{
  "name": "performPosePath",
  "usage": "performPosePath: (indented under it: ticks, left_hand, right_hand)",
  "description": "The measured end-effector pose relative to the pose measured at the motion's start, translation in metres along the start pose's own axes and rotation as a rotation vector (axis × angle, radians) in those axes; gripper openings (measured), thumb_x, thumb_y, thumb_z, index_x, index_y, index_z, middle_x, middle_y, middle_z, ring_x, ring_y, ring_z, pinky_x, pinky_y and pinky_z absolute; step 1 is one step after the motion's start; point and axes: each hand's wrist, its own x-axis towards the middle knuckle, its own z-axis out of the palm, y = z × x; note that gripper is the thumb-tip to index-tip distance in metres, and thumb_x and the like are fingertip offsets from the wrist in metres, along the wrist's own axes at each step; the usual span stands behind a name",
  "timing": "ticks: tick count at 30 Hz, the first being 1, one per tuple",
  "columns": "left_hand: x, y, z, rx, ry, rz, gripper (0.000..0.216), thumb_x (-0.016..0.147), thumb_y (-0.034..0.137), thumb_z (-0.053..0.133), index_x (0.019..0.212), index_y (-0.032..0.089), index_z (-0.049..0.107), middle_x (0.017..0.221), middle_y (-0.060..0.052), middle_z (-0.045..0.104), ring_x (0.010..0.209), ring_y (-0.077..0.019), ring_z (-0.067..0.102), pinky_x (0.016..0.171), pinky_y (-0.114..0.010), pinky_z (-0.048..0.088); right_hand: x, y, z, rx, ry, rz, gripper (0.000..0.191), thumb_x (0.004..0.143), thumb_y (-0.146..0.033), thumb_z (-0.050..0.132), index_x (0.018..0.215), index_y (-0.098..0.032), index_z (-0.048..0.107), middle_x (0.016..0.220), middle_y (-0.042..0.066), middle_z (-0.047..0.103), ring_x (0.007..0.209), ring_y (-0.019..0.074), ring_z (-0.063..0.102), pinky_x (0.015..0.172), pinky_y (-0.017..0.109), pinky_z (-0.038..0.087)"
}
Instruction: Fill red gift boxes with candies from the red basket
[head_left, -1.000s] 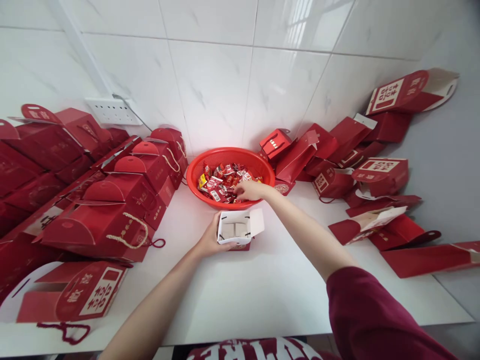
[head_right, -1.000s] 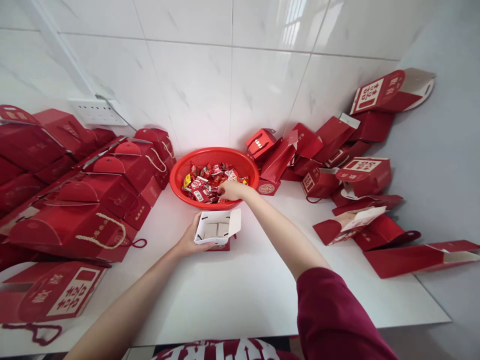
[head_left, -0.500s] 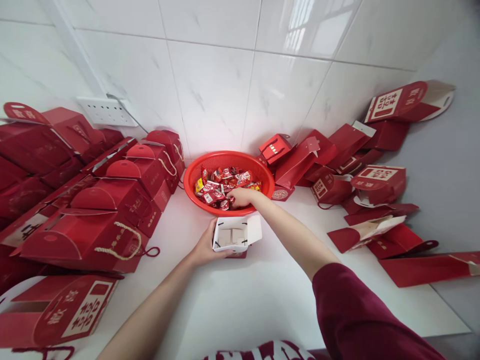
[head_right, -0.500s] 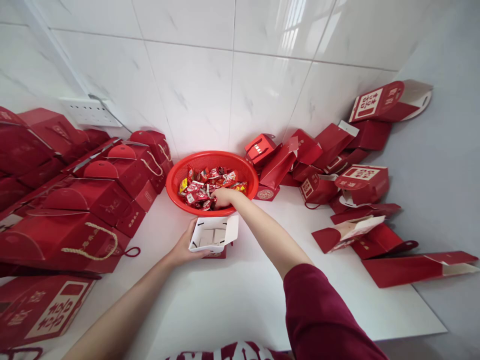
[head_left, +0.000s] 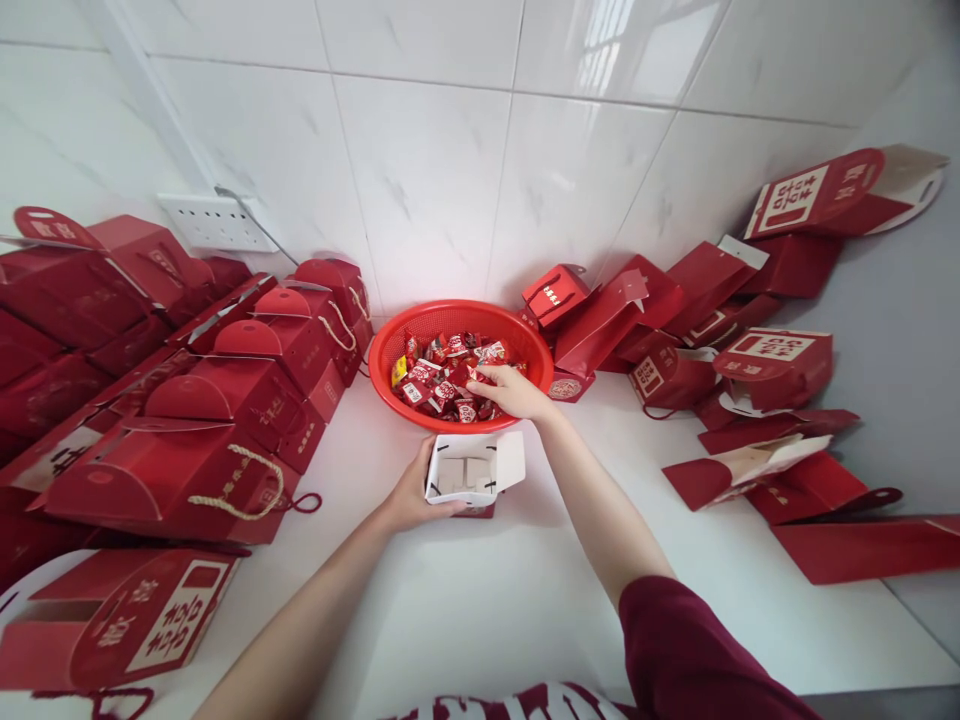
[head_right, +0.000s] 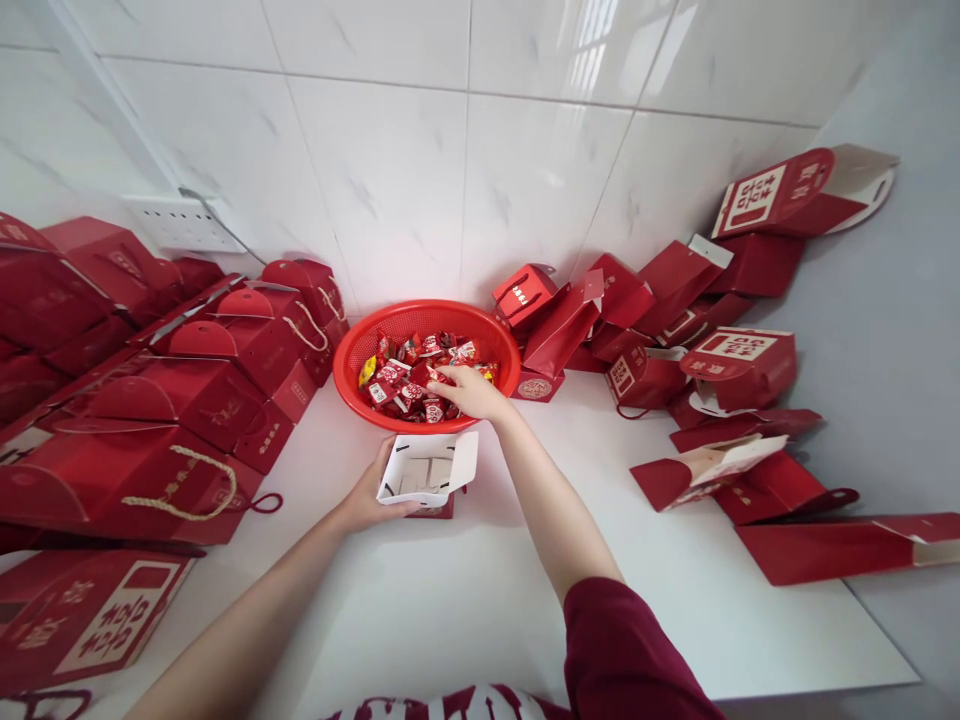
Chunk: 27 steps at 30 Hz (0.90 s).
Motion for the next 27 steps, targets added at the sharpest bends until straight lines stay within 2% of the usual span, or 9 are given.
performPosePath:
  ticks: [7,11,15,17,20,22,23,24,27]
  left_hand:
    - [0.001,-0.001,0.001,0.011,0.005,0.028,0.091,0.066,0.035,0.086,0.140,0.022,0.036,0.137,-0.014,0.051,0.129,-0.0357,0.051,0.107,-0.053,0.044]
    - [0.001,-0.003,0.001,-0.023,-0.011,0.017,0.090,0.066,0.034,0.086,0.140,0.023,0.035,0.139,-0.014,0.051,0.130,-0.0349,0.051,0.108,-0.053,0.044]
    - [0.001,-0.002,0.003,-0.022,0.003,0.021,0.090,0.066,0.034,0.087,0.140,0.023,0.036,0.140,-0.014,0.051,0.130,-0.0343,0.050,0.108,-0.052,0.044]
    - [0.000,-0.001,0.005,-0.022,0.009,0.035,0.091,0.065,0.033,0.088,0.139,0.023,0.036,0.139,-0.014,0.051,0.130,-0.0342,0.051,0.108,-0.052,0.044]
    - [0.001,-0.001,0.006,-0.030,0.013,0.050,0.092,0.062,0.032,0.090,0.138,0.023,0.039,0.138,-0.014,0.052,0.130,-0.0349,0.051,0.107,-0.051,0.044]
    - [0.001,0.000,0.006,-0.041,0.010,0.045,0.092,0.061,0.034,0.091,0.137,0.023,0.039,0.138,-0.015,0.052,0.129,-0.0359,0.052,0.106,-0.052,0.045]
    - [0.001,0.000,0.006,-0.043,0.009,0.039,0.093,0.061,0.034,0.091,0.137,0.023,0.039,0.138,-0.015,0.052,0.128,-0.0362,0.052,0.105,-0.052,0.045]
    - [0.001,0.000,0.006,-0.038,0.009,0.034,0.093,0.061,0.035,0.091,0.138,0.023,0.039,0.138,-0.014,0.052,0.128,-0.0364,0.052,0.106,-0.053,0.045]
    - [0.002,0.001,0.006,-0.017,0.016,0.033,0.095,0.060,0.036,0.091,0.138,0.024,0.040,0.139,-0.014,0.050,0.130,-0.0362,0.050,0.108,-0.053,0.042]
  right_hand:
    - [-0.012,-0.005,0.003,0.173,0.008,0.020,0.037,0.094,-0.048,0.056,0.097,-0.015,0.071,0.095,0.004,0.076,0.093,0.0237,0.071,0.085,0.033,0.055]
    - [-0.016,-0.003,0.007,0.217,0.115,0.050,0.041,0.092,-0.054,0.056,0.100,-0.016,0.069,0.098,0.006,0.075,0.088,0.0239,0.072,0.081,0.033,0.057]
    - [-0.018,-0.007,0.009,0.437,0.281,-0.063,0.039,0.088,-0.054,0.063,0.108,-0.021,0.059,0.106,0.005,0.071,0.093,0.0220,0.071,0.079,0.033,0.058]
    - [-0.023,-0.013,0.008,0.525,0.269,-0.113,0.036,0.088,-0.053,0.064,0.103,-0.021,0.058,0.098,0.004,0.070,0.086,0.0199,0.070,0.074,0.031,0.058]
    - [-0.038,-0.028,0.007,0.391,0.090,-0.071,0.032,0.094,-0.050,0.058,0.094,-0.019,0.061,0.082,0.001,0.068,0.069,0.0153,0.066,0.065,0.027,0.055]
    - [-0.050,-0.042,0.006,0.227,-0.054,-0.038,0.029,0.096,-0.046,0.056,0.097,-0.019,0.066,0.081,0.001,0.070,0.069,0.0154,0.066,0.064,0.026,0.054]
    - [-0.055,-0.048,0.005,0.143,-0.078,-0.042,0.026,0.096,-0.042,0.057,0.100,-0.020,0.068,0.085,0.001,0.072,0.073,0.0164,0.067,0.068,0.027,0.054]
    - [-0.060,-0.054,0.004,0.062,-0.056,-0.056,0.022,0.096,-0.038,0.057,0.103,-0.021,0.070,0.091,0.002,0.073,0.080,0.0176,0.069,0.073,0.028,0.054]
    - [-0.070,-0.068,-0.001,-0.137,0.169,-0.104,0.019,0.098,-0.029,0.055,0.107,-0.022,0.071,0.107,0.004,0.073,0.097,0.0204,0.068,0.089,0.033,0.051]
